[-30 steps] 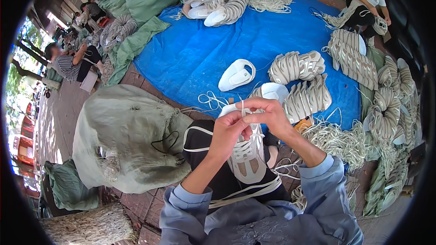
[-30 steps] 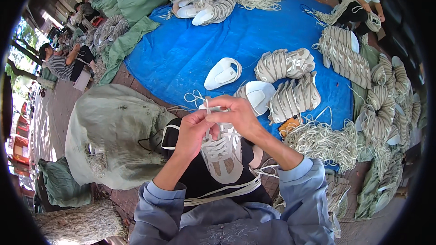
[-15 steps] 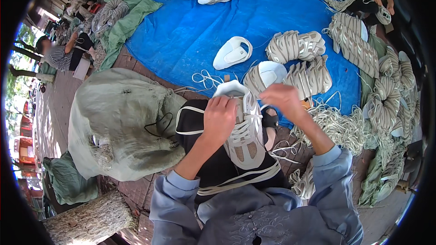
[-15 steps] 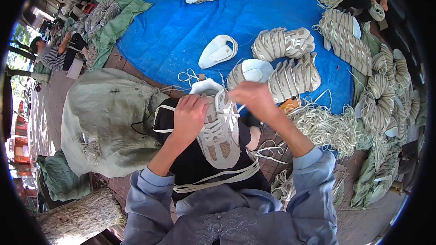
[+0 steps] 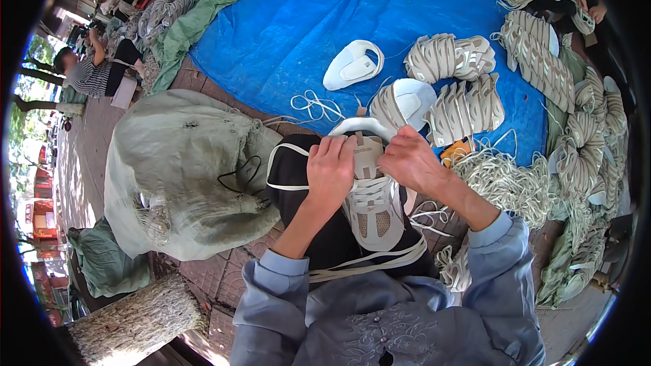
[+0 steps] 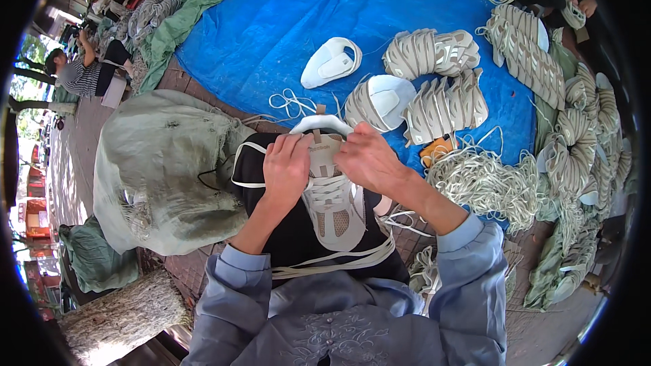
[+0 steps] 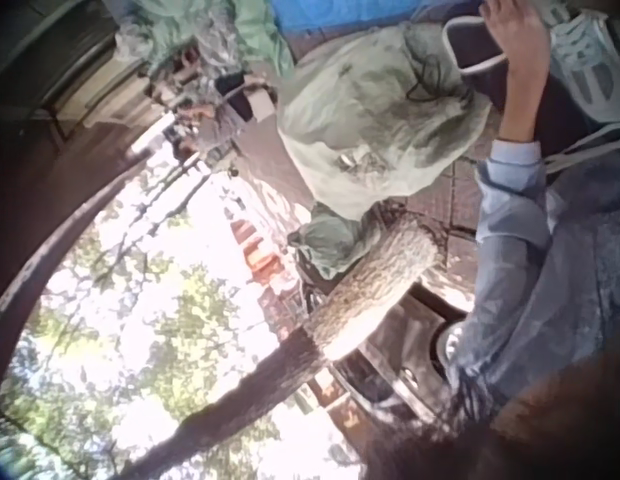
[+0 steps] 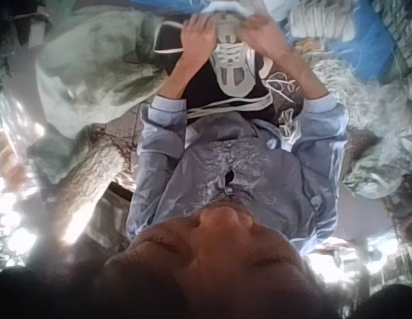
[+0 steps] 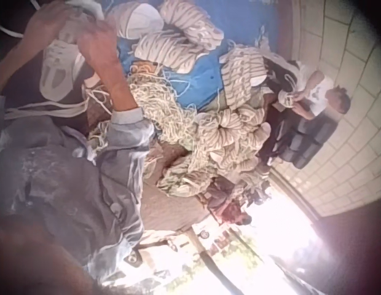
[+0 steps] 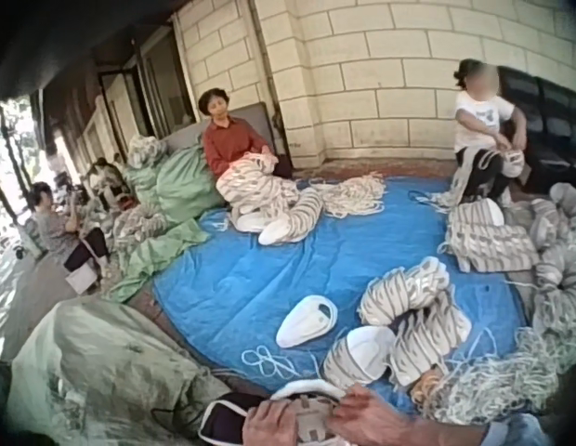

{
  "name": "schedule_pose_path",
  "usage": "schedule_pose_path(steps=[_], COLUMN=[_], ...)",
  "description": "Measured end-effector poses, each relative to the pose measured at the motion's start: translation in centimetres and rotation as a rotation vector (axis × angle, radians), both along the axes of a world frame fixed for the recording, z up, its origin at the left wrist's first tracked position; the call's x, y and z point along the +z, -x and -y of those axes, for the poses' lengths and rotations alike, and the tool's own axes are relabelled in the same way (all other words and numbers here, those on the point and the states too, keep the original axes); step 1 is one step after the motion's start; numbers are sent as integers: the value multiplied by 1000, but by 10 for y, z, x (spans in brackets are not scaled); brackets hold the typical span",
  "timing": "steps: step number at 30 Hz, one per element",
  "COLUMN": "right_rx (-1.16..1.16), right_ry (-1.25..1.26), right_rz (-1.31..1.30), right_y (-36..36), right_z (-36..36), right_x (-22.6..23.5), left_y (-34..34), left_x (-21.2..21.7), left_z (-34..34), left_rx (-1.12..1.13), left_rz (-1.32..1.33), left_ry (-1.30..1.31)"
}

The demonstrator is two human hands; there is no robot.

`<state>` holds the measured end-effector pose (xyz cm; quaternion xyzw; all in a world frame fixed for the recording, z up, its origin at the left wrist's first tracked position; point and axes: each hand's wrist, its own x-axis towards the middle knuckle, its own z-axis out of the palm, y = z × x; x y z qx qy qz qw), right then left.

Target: The person threads a white shoelace through the eyelets of a white sneaker held in their lap. They repeatedly pull the lace ends to tighten the lacing and adjust the fit, working on a single shoe throughout the clip.

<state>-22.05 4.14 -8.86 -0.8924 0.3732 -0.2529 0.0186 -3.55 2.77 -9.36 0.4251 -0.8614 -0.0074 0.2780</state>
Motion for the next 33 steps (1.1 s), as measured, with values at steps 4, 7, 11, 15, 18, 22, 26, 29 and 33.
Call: schedule_pose_path(steps=[4,7,11,15,18,22,26,29,33], right_rx=[63,115,186,174,69,22,-48,-59,-77], right_ry=[-62,-137,-52,-480,-862,-507,-178,-103,-160], right_rz=[-17,121,242,495,668,311,-85,-159,-270], right_y=[-6,-13,-40,-48,-24,-17,-15,-20,-27], right_z=[-1,3,3,-11,-5,1,-3,-5,-6], right_x=[9,9,16,25,20,13,7,9,12], left_y=[-4,-4,-9,-10,-13,-23,-41,-45,-28], left_x=[-3,-11,-14,-16,-11,2,28,44,38], left_z=[0,-2,-4,-2,-4,-3,1,-10,-27], left_rx=[-6,0,4,13,55,130,116,117,68], left_rz=[-44,-80,-152,-147,-268,-961,-1379,-1156,-811], left_ry=[58,62,-11,3,-65,-465,-878,-895,-781])
